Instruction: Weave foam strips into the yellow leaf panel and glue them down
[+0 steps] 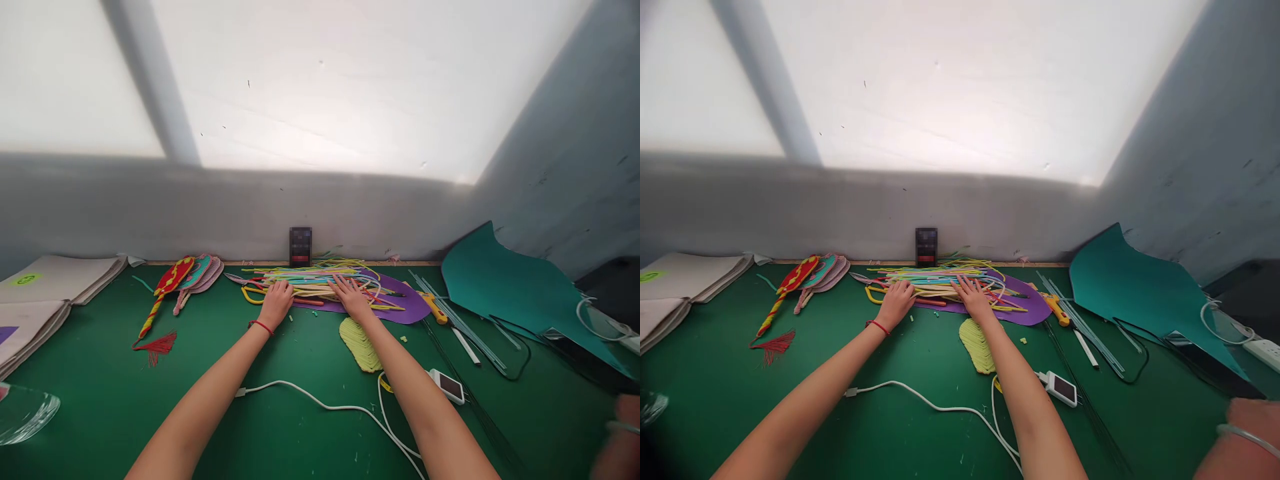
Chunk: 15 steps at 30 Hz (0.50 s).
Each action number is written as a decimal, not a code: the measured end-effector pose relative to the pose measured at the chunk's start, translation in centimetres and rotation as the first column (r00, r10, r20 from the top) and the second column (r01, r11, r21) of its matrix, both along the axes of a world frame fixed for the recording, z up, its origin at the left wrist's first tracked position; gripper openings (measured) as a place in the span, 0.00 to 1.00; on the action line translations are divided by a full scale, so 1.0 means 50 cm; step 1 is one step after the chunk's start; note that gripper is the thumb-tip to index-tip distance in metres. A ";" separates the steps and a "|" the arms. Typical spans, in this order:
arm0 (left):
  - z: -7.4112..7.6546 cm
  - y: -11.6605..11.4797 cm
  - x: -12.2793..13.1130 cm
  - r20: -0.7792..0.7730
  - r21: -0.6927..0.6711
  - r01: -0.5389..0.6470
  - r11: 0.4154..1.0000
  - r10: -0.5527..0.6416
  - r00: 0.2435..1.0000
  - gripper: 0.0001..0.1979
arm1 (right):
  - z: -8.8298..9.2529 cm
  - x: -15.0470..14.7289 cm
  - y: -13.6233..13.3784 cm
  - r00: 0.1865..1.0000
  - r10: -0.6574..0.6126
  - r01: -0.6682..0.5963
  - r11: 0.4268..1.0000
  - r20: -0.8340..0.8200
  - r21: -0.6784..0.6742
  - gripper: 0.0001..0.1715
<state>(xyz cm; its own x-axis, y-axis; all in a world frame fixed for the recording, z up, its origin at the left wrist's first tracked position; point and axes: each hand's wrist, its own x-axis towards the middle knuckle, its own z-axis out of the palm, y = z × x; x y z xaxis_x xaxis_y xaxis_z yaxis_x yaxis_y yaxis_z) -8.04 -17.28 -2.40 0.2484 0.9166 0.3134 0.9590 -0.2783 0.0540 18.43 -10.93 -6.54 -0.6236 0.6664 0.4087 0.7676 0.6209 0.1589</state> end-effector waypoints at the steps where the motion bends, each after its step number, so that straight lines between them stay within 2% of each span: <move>1: 0.001 -0.003 -0.004 0.009 -0.007 -0.010 1.000 0.010 1.000 0.10 | 0.003 -0.002 -0.002 1.000 0.001 -0.001 1.000 -0.002 0.004 0.30; 5: 0.001 -0.006 -0.004 0.072 -0.054 -0.048 0.997 0.052 0.996 0.10 | 0.021 -0.014 -0.025 1.000 0.009 -0.009 1.000 0.001 0.016 0.33; 9: 0.002 -0.008 0.006 0.168 -0.109 -0.086 0.990 0.104 0.980 0.08 | 0.045 -0.034 -0.071 0.999 0.033 -0.033 0.999 -0.011 0.040 0.36; 15: 0.023 -0.028 0.010 0.357 -0.145 -0.088 0.985 0.135 0.924 0.08 | 0.072 -0.085 -0.139 0.992 0.040 -0.032 0.997 -0.119 0.068 0.31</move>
